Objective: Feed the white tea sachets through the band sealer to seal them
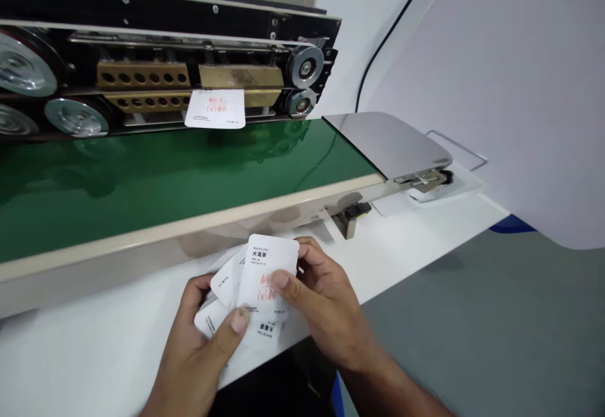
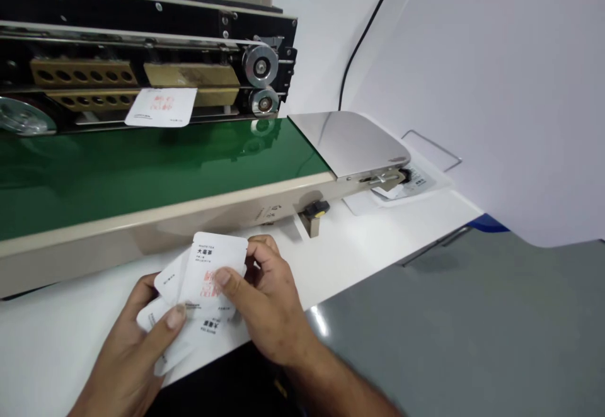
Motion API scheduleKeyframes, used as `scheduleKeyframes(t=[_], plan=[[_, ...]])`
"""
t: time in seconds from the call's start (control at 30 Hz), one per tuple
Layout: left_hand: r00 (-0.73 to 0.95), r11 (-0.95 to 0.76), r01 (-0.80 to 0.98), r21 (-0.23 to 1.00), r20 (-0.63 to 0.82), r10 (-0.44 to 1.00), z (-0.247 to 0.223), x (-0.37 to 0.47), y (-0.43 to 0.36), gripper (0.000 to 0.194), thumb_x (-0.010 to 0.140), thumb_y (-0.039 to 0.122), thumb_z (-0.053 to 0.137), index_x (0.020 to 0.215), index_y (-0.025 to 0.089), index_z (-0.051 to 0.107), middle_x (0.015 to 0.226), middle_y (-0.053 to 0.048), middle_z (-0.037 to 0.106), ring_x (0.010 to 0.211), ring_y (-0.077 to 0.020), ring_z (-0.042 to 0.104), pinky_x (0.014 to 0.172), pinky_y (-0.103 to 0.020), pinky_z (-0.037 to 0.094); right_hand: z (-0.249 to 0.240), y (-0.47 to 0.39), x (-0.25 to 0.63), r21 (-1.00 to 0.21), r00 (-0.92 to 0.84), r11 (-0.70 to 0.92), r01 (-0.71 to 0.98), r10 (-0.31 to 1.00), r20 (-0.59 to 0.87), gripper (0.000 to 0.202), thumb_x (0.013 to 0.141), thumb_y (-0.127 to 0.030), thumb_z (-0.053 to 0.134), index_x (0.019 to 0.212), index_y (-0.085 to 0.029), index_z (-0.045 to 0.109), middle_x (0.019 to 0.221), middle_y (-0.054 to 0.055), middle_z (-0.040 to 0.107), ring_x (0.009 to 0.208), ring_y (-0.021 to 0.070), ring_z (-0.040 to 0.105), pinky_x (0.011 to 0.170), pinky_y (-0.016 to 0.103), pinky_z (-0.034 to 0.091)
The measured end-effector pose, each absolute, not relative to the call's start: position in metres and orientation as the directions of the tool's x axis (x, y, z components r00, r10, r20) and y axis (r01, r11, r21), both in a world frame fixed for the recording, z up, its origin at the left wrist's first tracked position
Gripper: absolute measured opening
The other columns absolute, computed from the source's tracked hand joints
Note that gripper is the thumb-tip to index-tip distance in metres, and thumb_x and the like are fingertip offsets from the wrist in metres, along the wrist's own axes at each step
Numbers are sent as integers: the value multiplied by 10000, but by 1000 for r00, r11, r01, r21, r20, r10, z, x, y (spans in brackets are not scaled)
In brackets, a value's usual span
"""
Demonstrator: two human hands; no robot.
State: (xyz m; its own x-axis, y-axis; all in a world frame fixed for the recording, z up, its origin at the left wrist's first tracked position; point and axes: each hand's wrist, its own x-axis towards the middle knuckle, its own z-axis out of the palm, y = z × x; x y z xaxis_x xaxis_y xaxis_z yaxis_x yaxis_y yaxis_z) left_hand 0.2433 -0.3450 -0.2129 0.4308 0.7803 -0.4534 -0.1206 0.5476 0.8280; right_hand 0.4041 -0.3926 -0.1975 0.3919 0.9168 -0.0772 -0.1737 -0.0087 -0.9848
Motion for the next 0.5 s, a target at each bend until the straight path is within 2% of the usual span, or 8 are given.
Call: scheduleKeyframes(t=[0.07, 0.2, 0.27, 0.37, 0.5], plan=[[441, 541, -105, 834, -449, 777, -214, 244, -345, 545, 727, 418, 775, 1153, 247, 482, 937, -67, 745, 827, -277, 712, 732, -396, 538, -196, -392, 405, -991, 401, 15, -133, 915, -40, 160, 827, -327, 729, 892, -197, 662, 916, 20, 554, 825, 143, 561, 720, 274, 484], [423, 530, -74, 845, -454, 784, -217, 244, -345, 598, 702, 418, 790, 1173, 235, 470, 970, -91, 744, 847, -288, 705, 738, -407, 538, -197, -388, 402, -938, 388, 85, -335, 920, -55, 169, 882, -305, 676, 1032, -237, 640, 953, 28, 669, 827, 141, 625, 724, 272, 511], [418, 519, -63, 852, -450, 789, -218, 244, -345, 615, 697, 429, 788, 1182, 229, 467, 955, -92, 744, 822, -284, 704, 732, -408, 534, -200, -385, 403, -917, 420, 133, -376, 906, -40, 143, 881, -303, 676, 1001, -234, 644, 949, 23, 688, 817, 134, 637, 705, 251, 508], [443, 511, -29, 859, -447, 777, -218, 243, -344, 623, 708, 462, 769, 1193, 233, 450, 937, -94, 749, 807, -283, 702, 733, -411, 525, -203, -383, 405, -922, 468, 163, -352, 883, -22, 107, 878, -306, 678, 880, -212, 626, 816, -6, 667, 722, 110, 608, 638, 214, 479], [422, 447, 57, 893, -427, 799, -219, 245, -345, 635, 682, 562, 749, 1136, 238, 444, 984, -104, 752, 851, -278, 699, 760, -379, 508, -197, -391, 408, -963, 477, 150, -222, 878, 27, 128, 941, -336, 600, 943, -209, 612, 811, 7, 645, 718, 110, 587, 652, 225, 482]])
